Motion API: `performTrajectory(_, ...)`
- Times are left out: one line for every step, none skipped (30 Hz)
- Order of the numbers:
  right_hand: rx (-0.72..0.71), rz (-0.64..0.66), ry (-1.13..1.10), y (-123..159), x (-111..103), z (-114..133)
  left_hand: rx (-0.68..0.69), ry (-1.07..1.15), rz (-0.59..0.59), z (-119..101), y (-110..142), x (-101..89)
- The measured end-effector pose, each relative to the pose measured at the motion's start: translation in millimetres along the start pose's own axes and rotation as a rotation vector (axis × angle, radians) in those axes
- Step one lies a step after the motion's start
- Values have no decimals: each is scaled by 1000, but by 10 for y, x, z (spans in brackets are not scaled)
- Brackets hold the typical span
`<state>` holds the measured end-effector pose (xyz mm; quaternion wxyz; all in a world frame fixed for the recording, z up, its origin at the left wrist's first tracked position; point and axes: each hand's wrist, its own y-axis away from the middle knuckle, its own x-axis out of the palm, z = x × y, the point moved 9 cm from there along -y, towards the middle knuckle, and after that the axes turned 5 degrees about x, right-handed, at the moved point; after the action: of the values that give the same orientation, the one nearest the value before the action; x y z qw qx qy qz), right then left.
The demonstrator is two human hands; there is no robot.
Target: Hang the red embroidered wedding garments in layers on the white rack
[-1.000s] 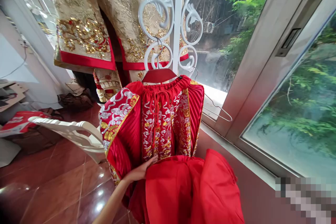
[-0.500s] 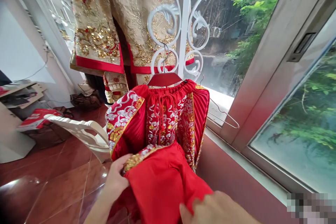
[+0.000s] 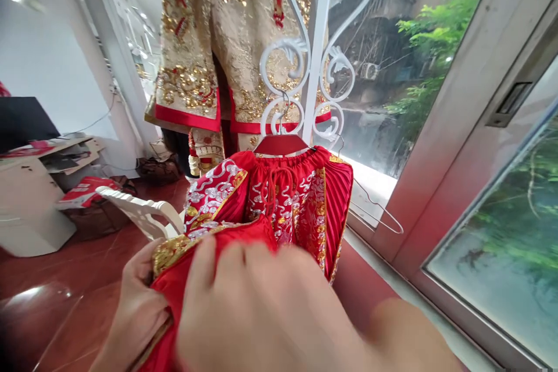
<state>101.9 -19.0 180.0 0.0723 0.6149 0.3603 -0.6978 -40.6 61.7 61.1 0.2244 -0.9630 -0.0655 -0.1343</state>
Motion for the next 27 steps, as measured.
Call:
performTrajectory(-86,48,-46,-205,82,-8,46,-31,26,-150,-24,12)
performTrajectory(-215,93,-125,-398,173,14,108,-75,48,-314,-57,15)
performTrajectory(-382,152,-226,-554,273,66,174,-139,61,-475,-97,7)
performTrajectory(-496,225,-322,-693,380,80,235,-222,63,-621,-143,-13)
performTrajectory(-526,276,-398,-841,472,44,289,-318,58,-745,-194,-42)
performTrajectory(-531,315,-452,-969,542,7,329,-422,55,-840,-247,-77)
performTrajectory(-504,340,-473,-1080,592,-36,362,-534,53,-910,-297,-120)
performTrajectory(-468,353,-459,-1166,615,-72,400,-654,56,-966,-336,-164)
performTrajectory(-442,362,-415,-1223,615,-87,450,-779,64,-1019,-358,-208)
performTrajectory(-427,372,-348,-1258,600,-81,516,-906,65,-1078,-357,-255)
performTrajectory(-428,386,-272,-1277,581,-48,595,-1033,57,-1146,-333,-302)
performTrajectory(-442,402,-198,-1288,561,9,675,-1157,42,-1220,-293,-349)
performTrajectory(-461,404,-132,-1306,535,85,750,-1269,18,-1301,-242,-397)
performTrajectory(-470,373,-77,-1345,491,167,803,-1366,-16,-1383,-196,-451)
performTrajectory(-465,304,-27,-1407,424,247,826,-1444,-63,-1468,-162,-520)
performTrajectory(-444,204,21,-1484,333,317,808,-1504,-114,-1546,-150,-605)
performTrajectory(-411,81,69,-1565,220,371,752,-1551,-164,-1607,-158,-708)
performTrajectory(-374,-47,118,-1636,98,407,664,-1586,-203,-1640,-180,-824)
performTrajectory(-341,-156,165,-1696,-13,426,555,-1618,-223,-1637,-206,-947)
performTrajectory(-312,-243,207,-1747,-106,426,440,-1651,-221,-1597,-227,-1069)
performTrajectory(-284,-308,243,-1794,-178,406,329,-1684,-197,-1526,-237,-1181)
performTrajectory(-254,-351,268,-1840,-232,365,230,-1715,-154,-1433,-234,-1282)
performTrajectory(-221,-373,283,-1886,-264,310,151,-1741,-120,-1347,-217,-1376)
performTrajectory(-189,-378,286,-1932,-277,249,89,-1762,-94,-1274,-194,-1461)
performTrajectory(-168,-372,283,-1975,-272,200,50,-1776,-87,-1234,-170,-1538)
performTrajectory(-161,-353,274,-2018,-248,167,29,-1773,-104,-1235,-152,-1612)
performTrajectory(-175,-304,259,-2065,-188,162,24,-1747,-153,-1284,-143,-1691)
